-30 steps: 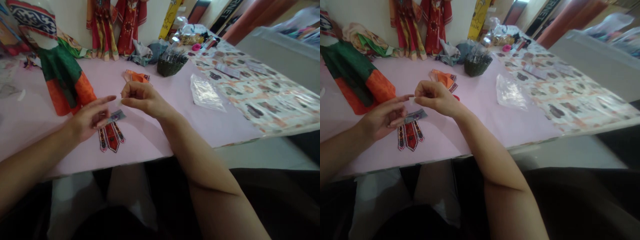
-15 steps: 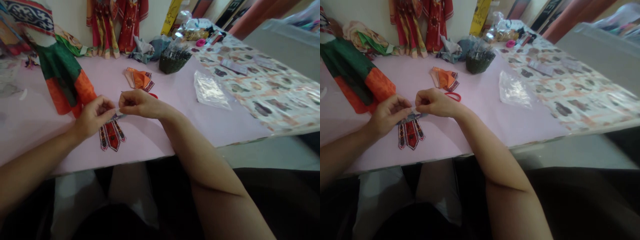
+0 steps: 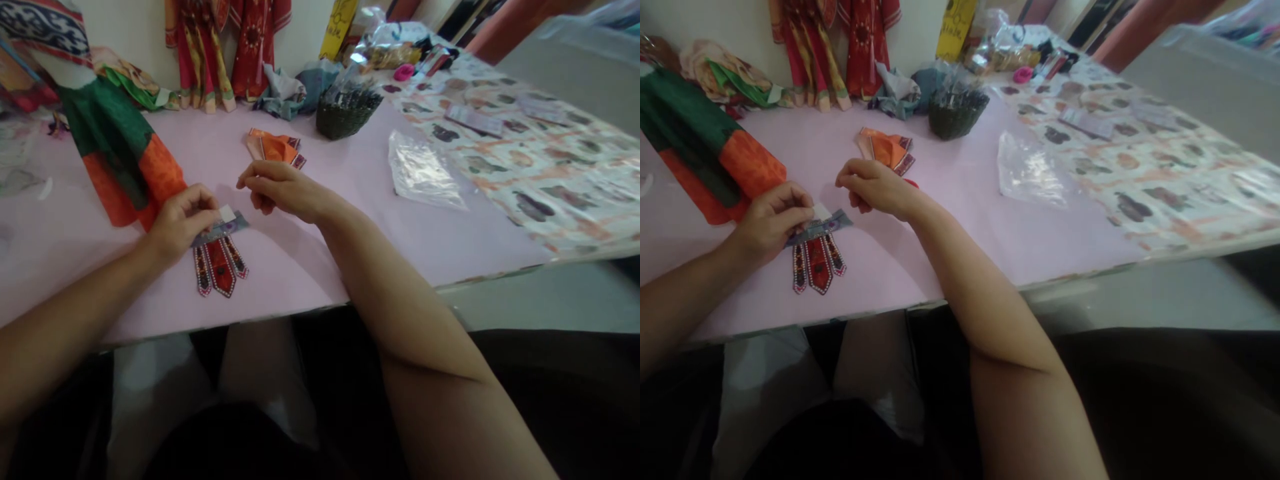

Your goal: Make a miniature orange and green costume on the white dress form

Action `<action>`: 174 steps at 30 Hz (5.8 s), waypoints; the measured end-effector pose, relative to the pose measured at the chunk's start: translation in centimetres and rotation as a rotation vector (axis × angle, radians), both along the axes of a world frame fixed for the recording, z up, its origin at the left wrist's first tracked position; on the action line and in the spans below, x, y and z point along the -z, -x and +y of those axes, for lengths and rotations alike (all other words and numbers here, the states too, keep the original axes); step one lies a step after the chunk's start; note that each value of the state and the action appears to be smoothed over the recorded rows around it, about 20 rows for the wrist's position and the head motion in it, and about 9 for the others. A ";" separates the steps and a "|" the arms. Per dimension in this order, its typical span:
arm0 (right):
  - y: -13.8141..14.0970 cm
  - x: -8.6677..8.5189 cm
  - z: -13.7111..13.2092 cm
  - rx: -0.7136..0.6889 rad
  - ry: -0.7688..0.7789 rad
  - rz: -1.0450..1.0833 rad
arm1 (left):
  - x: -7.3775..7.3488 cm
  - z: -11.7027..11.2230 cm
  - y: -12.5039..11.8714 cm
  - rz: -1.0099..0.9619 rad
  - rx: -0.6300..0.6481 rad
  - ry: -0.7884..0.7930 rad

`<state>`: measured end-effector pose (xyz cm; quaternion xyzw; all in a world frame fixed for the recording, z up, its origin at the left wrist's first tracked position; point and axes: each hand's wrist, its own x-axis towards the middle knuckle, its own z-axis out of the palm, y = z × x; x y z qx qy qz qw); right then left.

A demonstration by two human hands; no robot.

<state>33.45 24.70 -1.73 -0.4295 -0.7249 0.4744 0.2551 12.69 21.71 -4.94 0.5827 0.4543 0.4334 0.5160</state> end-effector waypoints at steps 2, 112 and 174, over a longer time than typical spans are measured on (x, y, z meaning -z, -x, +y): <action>0.1 -0.3 -0.1 0.011 0.040 -0.050 | 0.1 0.2 0.2 -0.006 0.028 0.050; -0.4 1.3 0.4 0.044 0.007 -0.243 | -2.7 2.2 -0.9 0.213 0.104 0.657; -0.2 1.6 0.6 0.099 -0.059 -0.272 | -2.5 2.4 -1.3 0.169 0.137 0.625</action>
